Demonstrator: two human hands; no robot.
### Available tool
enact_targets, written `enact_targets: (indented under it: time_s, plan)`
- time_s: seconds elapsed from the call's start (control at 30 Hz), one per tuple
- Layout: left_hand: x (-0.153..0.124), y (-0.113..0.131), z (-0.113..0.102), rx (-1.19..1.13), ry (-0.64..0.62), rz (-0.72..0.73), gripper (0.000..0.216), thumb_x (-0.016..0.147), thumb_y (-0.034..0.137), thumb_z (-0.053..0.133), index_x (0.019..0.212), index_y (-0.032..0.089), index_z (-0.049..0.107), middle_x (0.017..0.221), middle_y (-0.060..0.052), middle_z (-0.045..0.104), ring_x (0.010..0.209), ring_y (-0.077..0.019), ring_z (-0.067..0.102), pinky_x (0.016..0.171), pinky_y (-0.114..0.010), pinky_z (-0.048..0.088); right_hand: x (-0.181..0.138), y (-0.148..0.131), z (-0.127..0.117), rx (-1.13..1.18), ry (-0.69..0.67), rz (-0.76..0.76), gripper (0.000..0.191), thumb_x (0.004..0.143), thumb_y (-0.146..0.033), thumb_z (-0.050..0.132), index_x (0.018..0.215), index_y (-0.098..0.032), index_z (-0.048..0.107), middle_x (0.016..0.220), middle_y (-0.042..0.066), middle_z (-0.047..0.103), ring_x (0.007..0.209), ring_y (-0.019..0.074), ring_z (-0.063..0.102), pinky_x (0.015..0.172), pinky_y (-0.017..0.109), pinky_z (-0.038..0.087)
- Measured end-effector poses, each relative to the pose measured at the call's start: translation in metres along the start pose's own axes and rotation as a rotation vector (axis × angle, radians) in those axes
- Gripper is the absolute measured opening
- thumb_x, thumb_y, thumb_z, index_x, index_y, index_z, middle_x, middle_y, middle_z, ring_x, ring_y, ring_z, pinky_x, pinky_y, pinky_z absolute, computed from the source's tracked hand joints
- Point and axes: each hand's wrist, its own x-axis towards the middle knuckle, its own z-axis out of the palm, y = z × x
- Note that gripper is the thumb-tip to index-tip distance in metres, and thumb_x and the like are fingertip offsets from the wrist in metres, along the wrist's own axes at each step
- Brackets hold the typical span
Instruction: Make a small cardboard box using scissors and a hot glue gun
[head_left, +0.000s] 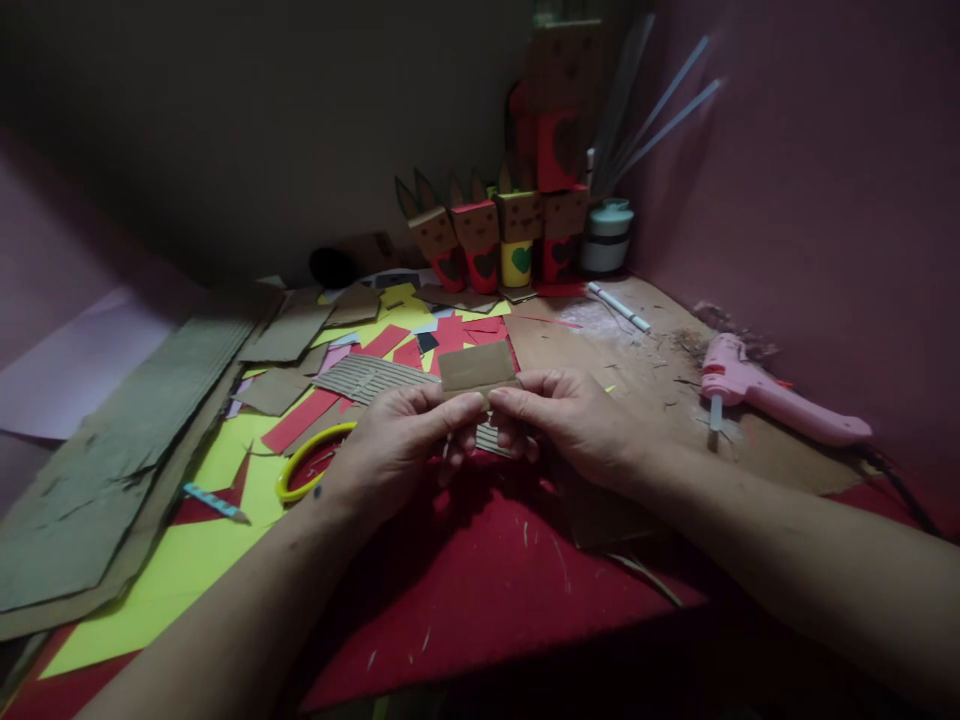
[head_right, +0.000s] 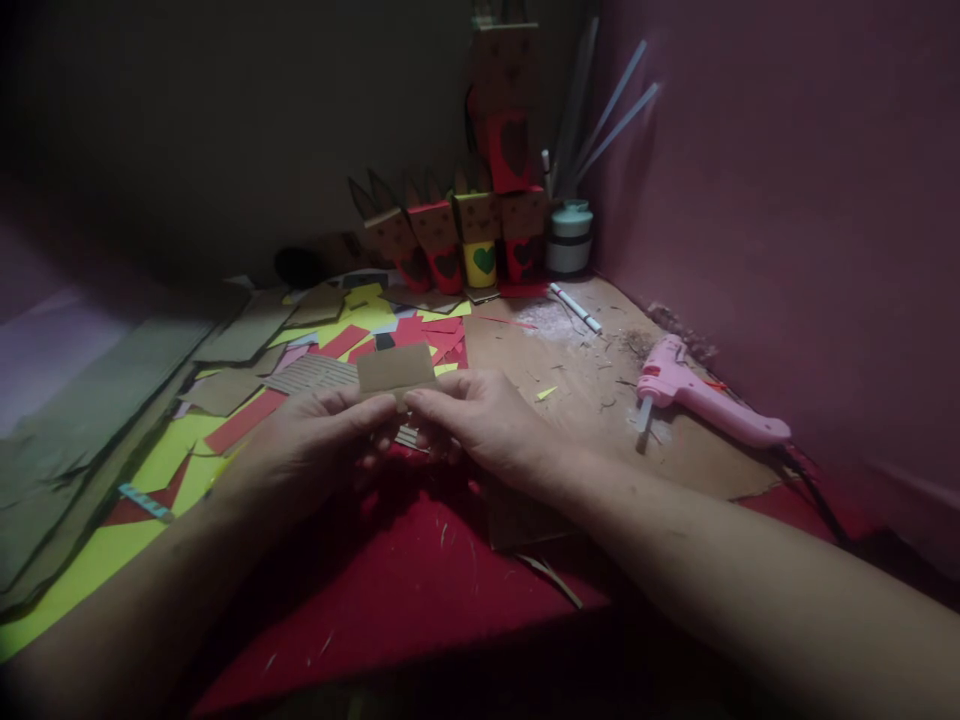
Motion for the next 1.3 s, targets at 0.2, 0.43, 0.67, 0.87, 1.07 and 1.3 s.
enact_targets:
  time_s: [0.2,0.43,0.67,0.87,1.07,1.3]
  plan:
    - [0.0012,0.0,0.0013,-0.054,0.097,-0.011,0.023,0.074,0.028,0.08,0.065,0.013,0.066,0.055,0.003,0.061,0.043,-0.0031,0.048,0.039,-0.01,0.036,-0.0047,-0.0038,0.0037,0.064,0.021,0.024,0.027,0.084,-0.036,0.07,0.068,-0.015,0.065,0.055,-0.003,0.057,0.045,0.0065,0.047,0.044,0.021,0.034]
    - [-0.0016,-0.0009,0.0019,-0.014,-0.008,-0.022,0.028,0.077,0.035,0.077,0.063,0.015,0.063,0.05,0.002,0.057,0.038,-0.0063,0.046,0.037,-0.015,0.037,-0.0052,-0.0036,0.0042,0.191,0.023,0.077,0.024,0.074,-0.034,0.08,0.07,-0.012,0.07,0.059,0.0,0.062,0.05,0.0079,0.051,0.047,0.021,0.038]
    - [0.0016,-0.0019,-0.0001,0.01,0.036,-0.003,0.031,0.076,0.035,0.077,0.061,0.016,0.057,0.048,0.003,0.053,0.038,-0.0057,0.041,0.036,-0.015,0.031,-0.0039,-0.0047,0.003,0.203,-0.006,0.093,0.024,0.071,-0.034,0.083,0.071,-0.013,0.07,0.058,-0.001,0.062,0.048,0.0077,0.053,0.046,0.02,0.039]
    - [-0.0003,-0.0004,0.0,0.078,-0.005,-0.037,0.032,0.078,0.038,0.075,0.062,0.016,0.058,0.047,0.002,0.053,0.037,-0.0084,0.043,0.036,-0.019,0.036,-0.0038,-0.0048,0.003,0.19,0.022,0.125,0.023,0.069,-0.031,0.083,0.072,-0.012,0.07,0.056,-0.001,0.06,0.047,0.0071,0.051,0.043,0.019,0.038]
    - [0.0001,-0.0041,0.0031,-0.025,0.006,-0.022,0.026,0.076,0.033,0.077,0.068,0.016,0.06,0.048,0.004,0.052,0.039,-0.0055,0.04,0.038,-0.015,0.03,-0.0052,-0.003,0.004,0.187,0.03,0.128,0.019,0.074,-0.03,0.08,0.077,-0.014,0.071,0.059,-0.001,0.062,0.045,0.0084,0.052,0.038,0.019,0.035]
    - [0.0028,-0.0058,-0.002,-0.038,-0.041,-0.054,0.023,0.078,0.035,0.076,0.073,0.016,0.063,0.054,0.002,0.055,0.043,-0.0078,0.044,0.043,-0.02,0.031,-0.003,-0.0021,0.0054,0.301,0.04,0.072,0.023,0.07,-0.031,0.084,0.077,-0.014,0.071,0.059,-0.002,0.06,0.05,0.0077,0.05,0.048,0.021,0.041]
